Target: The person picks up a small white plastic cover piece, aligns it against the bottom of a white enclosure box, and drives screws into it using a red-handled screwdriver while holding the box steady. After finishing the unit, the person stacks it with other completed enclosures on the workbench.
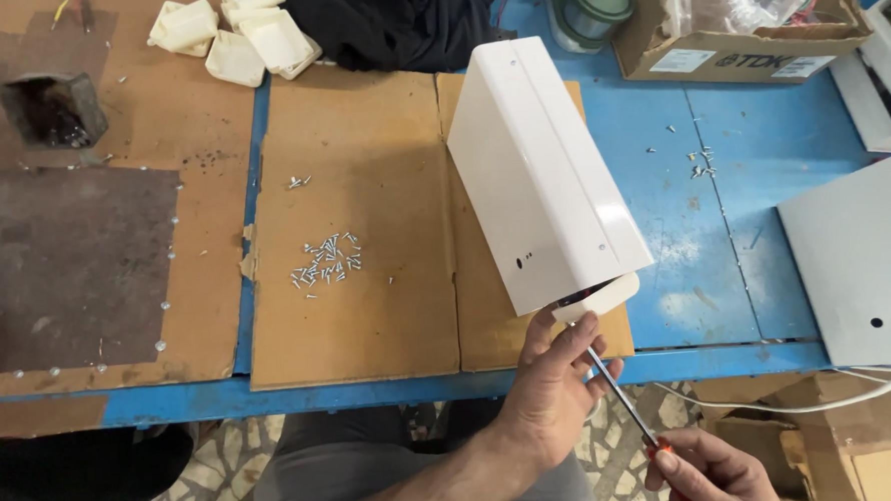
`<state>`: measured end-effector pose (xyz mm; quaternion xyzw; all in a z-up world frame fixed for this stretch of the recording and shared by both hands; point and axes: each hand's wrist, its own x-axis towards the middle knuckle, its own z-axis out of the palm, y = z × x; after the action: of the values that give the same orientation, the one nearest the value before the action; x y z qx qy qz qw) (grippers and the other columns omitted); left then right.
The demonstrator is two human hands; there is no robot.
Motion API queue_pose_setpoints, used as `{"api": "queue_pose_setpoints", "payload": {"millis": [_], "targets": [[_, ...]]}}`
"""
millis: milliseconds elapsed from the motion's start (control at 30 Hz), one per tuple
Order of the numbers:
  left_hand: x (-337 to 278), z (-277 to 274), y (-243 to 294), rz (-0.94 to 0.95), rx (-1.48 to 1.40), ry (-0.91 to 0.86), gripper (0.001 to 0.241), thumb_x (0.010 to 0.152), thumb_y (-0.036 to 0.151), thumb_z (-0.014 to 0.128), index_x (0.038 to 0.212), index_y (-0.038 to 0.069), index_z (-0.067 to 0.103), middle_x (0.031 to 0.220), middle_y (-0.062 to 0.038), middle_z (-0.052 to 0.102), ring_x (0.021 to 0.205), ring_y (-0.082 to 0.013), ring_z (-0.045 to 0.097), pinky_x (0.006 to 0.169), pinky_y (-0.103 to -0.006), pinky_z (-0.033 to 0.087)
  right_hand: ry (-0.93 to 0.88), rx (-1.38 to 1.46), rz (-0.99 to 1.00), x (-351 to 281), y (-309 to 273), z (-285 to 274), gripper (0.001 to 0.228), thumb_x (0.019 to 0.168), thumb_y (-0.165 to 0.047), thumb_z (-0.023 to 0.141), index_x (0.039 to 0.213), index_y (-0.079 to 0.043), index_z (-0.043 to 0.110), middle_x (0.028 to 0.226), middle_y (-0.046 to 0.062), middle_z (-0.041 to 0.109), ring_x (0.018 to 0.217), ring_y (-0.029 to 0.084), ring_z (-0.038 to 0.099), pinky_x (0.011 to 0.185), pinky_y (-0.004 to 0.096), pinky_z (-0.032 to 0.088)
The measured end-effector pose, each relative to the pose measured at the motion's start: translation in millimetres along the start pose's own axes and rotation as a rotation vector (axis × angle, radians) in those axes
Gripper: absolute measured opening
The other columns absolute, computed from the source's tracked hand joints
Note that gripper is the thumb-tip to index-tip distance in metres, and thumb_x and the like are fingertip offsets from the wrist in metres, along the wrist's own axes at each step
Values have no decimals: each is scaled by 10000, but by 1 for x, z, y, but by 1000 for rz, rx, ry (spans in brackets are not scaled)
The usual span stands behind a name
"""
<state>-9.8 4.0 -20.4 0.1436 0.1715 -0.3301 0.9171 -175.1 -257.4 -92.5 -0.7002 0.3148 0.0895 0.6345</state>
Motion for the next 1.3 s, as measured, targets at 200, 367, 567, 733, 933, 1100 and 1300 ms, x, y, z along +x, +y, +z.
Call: {"api": "queue_pose_setpoints", "payload": {"millis": [200,367,567,733,933,1100,1300], "targets": [[6,-11,-3,-43,-93,-91,478,841,276,835,1239,295,572,1065,79,578,1019,-100,541,967,-405,483,178,-113,88,-10,-14,20,234,847,-65,763,1059,31,757,712,165,771,486,131,559,449,277,423],[8,-16,1,-37,-21,-65,449,852,306,815,1245,273,600,1049,79,594,1022,-100,555,953,-394,487,466,-477,-328,-37,-39,66,287,768,-37,854,1040,26,788,797,125,803,720,133,748,676,249,585],[11,-23,4,-1,66,-21,401,872,330,786,1227,233,627,1082,71,619,1040,-102,573,931,-361,487,561,-645,-534,-41,-35,82,321,774,-54,829,1077,13,748,864,117,791,836,144,771,766,287,624],[9,-25,9,-79,-110,-71,347,919,352,761,1187,186,617,1065,43,603,1054,-123,575,945,-378,497,535,-654,-451,-41,-36,76,295,750,-73,865,1027,-11,787,813,112,807,759,139,774,734,260,616],[11,-29,11,-158,-270,-143,334,924,355,723,1176,160,624,1049,13,613,1059,-151,592,976,-438,506,113,87,-11,-5,30,2,305,876,-51,836,1150,63,761,780,208,807,544,160,578,462,270,436],[16,-31,11,-146,-194,-120,287,958,356,703,1153,151,651,1067,34,670,1069,-138,606,978,-414,497,413,-387,-415,-32,-18,62,290,795,-67,839,1062,26,779,781,112,793,714,127,727,681,220,568],[22,-48,8,-57,35,-101,312,1008,352,647,1192,101,670,1086,-24,721,1004,-142,672,880,-343,554,429,-301,-417,-22,31,63,296,808,-108,805,1055,42,737,756,123,770,652,157,752,590,249,566]]}}
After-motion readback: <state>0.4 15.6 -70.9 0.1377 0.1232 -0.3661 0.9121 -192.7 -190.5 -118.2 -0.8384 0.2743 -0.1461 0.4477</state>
